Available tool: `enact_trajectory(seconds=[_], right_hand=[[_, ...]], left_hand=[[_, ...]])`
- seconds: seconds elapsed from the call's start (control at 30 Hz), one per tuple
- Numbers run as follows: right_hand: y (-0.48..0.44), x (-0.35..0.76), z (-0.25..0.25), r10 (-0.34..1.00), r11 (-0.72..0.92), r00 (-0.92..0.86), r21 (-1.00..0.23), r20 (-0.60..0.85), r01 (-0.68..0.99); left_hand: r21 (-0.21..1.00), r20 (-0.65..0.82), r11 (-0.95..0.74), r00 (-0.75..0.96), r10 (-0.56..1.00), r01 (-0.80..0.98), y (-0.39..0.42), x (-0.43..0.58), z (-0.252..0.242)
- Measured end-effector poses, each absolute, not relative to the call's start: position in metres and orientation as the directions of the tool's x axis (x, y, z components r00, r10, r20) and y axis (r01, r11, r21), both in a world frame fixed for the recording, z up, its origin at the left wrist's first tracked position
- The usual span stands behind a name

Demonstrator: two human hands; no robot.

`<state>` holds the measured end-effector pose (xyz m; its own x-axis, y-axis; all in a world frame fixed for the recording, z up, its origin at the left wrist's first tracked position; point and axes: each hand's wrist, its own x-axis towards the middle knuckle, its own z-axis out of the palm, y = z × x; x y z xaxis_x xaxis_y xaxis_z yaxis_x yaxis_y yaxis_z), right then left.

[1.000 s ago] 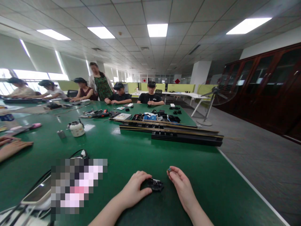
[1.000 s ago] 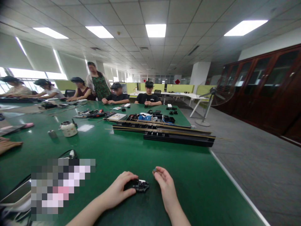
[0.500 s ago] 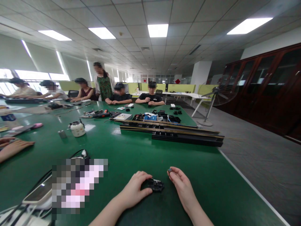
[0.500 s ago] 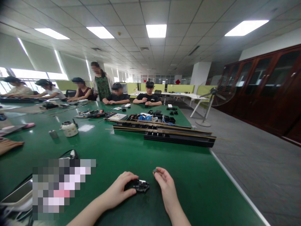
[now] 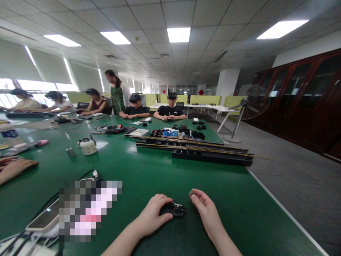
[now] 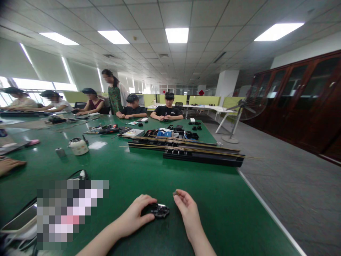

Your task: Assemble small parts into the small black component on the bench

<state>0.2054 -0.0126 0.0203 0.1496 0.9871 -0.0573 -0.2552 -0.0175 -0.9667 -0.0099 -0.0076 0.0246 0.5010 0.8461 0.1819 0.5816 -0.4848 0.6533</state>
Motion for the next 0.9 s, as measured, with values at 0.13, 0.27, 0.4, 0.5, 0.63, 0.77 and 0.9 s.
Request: enact_trajectory(seconds=[0.13, 0.27, 0.4, 0.5, 0.63, 0.77, 0.9], right_hand=[[-0.012, 0.205, 0.022, 0.986, -0.019, 0.158, -0.973, -0.057, -0.232], [-0.011, 0.205, 0.017, 0.988, 0.003, 0.15, -0.979, -0.028, -0.202], [-0.01, 0.204, 0.014, 0.993, 0.02, 0.119, -0.991, 0.004, -0.134], [-0.012, 0.202, 0.015, 0.996, 0.044, 0.078, -0.994, 0.036, -0.1], [-0.016, 0.2, 0.018, 0.997, 0.071, 0.015, -0.997, 0.07, -0.023], [-0.02, 0.199, 0.023, 0.993, 0.115, -0.044, -0.986, 0.111, 0.118], [-0.024, 0.196, 0.028, 0.981, 0.185, -0.097, -0.953, 0.166, 0.238]], left_hand=[[0.651, 0.184, -0.488, 0.502, 0.845, 0.581, -0.007, -0.01, 0.025], [0.647, 0.188, -0.493, 0.505, 0.843, 0.582, -0.007, -0.009, 0.024], [0.64, 0.193, -0.498, 0.505, 0.841, 0.585, -0.006, -0.009, 0.023], [0.642, 0.196, -0.498, 0.504, 0.841, 0.583, -0.006, -0.009, 0.022], [0.644, 0.193, -0.492, 0.498, 0.846, 0.587, -0.007, -0.009, 0.022], [0.647, 0.19, -0.49, 0.499, 0.846, 0.585, -0.007, -0.008, 0.023], [0.652, 0.199, -0.495, 0.5, 0.843, 0.575, -0.007, -0.009, 0.023]])
